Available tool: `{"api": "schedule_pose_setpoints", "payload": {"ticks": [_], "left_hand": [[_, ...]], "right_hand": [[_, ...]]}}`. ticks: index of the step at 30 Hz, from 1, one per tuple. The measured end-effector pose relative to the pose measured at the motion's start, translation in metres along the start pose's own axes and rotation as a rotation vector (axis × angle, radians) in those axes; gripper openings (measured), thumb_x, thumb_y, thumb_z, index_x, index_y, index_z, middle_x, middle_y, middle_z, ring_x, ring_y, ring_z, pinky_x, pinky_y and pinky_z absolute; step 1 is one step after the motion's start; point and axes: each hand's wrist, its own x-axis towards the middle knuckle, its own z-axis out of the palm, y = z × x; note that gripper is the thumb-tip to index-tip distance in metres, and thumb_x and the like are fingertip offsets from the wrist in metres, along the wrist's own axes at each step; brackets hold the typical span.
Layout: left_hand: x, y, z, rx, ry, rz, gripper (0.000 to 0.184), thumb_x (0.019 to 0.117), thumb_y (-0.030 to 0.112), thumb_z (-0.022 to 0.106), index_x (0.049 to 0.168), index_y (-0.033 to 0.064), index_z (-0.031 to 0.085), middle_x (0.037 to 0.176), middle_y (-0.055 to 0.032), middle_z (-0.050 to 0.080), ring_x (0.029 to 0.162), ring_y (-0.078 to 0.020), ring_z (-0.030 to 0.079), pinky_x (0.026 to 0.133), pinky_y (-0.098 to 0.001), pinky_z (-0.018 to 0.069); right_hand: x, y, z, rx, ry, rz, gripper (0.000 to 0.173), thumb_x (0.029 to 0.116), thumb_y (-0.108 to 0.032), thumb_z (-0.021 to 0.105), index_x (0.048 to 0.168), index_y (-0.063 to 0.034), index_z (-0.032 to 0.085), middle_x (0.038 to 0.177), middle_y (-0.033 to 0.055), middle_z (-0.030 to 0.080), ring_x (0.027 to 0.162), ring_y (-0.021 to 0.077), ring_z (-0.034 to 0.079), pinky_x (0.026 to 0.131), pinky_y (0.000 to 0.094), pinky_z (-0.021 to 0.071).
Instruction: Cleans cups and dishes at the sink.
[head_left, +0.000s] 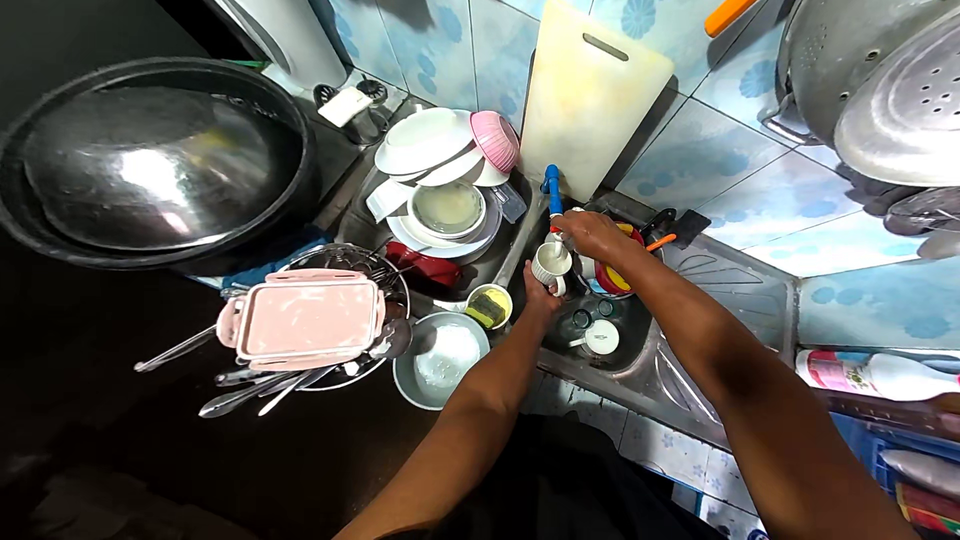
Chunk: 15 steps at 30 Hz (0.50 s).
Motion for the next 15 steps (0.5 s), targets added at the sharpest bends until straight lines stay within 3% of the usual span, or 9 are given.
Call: {"api": "schedule_pose_setpoints", "payload": {"ticks": [5, 9, 15], "left_hand": [[0.002, 0.002, 0.002, 0.029, -0.007, 0.022, 0.075, 0.0861, 0.090, 0.027, 0.088, 0.0208, 0.055, 0.059, 0.0006, 0.040, 0.045, -0.0142, 0.039, 0.044, -0.0340, 0.0420], [0.001, 0.001, 0.004, 0.070, 0.007, 0.044, 0.074, 0.0878, 0.089, 0.025, 0.089, 0.0211, 0.055, 0.060, 0.0009, 0.040, 0.046, -0.0144, 0.039, 0.045, -0.0345, 0.0422], [0.002, 0.002, 0.002, 0.090, 0.015, 0.012, 0.074, 0.0860, 0.090, 0.027, 0.087, 0.0210, 0.054, 0.059, 0.0007, 0.039, 0.045, -0.0142, 0.039, 0.044, -0.0340, 0.0417]], "right_hand": [[-0.008, 0.002, 0.007, 0.159, 0.092, 0.040, 0.035, 0.0999, -0.013, 0.063, 0.134, -0.0134, 0.064, 0.120, 0.0194, 0.065, 0.110, 0.0379, 0.066, 0.093, 0.0555, 0.0559], [-0.015, 0.002, 0.014, 0.192, 0.154, 0.071, 0.039, 0.1016, -0.015, 0.061, 0.140, -0.0171, 0.060, 0.120, 0.0204, 0.064, 0.109, 0.0384, 0.066, 0.093, 0.0548, 0.0562], [-0.020, -0.006, 0.012, 0.162, 0.175, 0.097, 0.056, 0.0905, 0.005, 0.061, 0.141, -0.0197, 0.061, 0.121, 0.0191, 0.063, 0.112, 0.0377, 0.064, 0.091, 0.0537, 0.0565]]}}
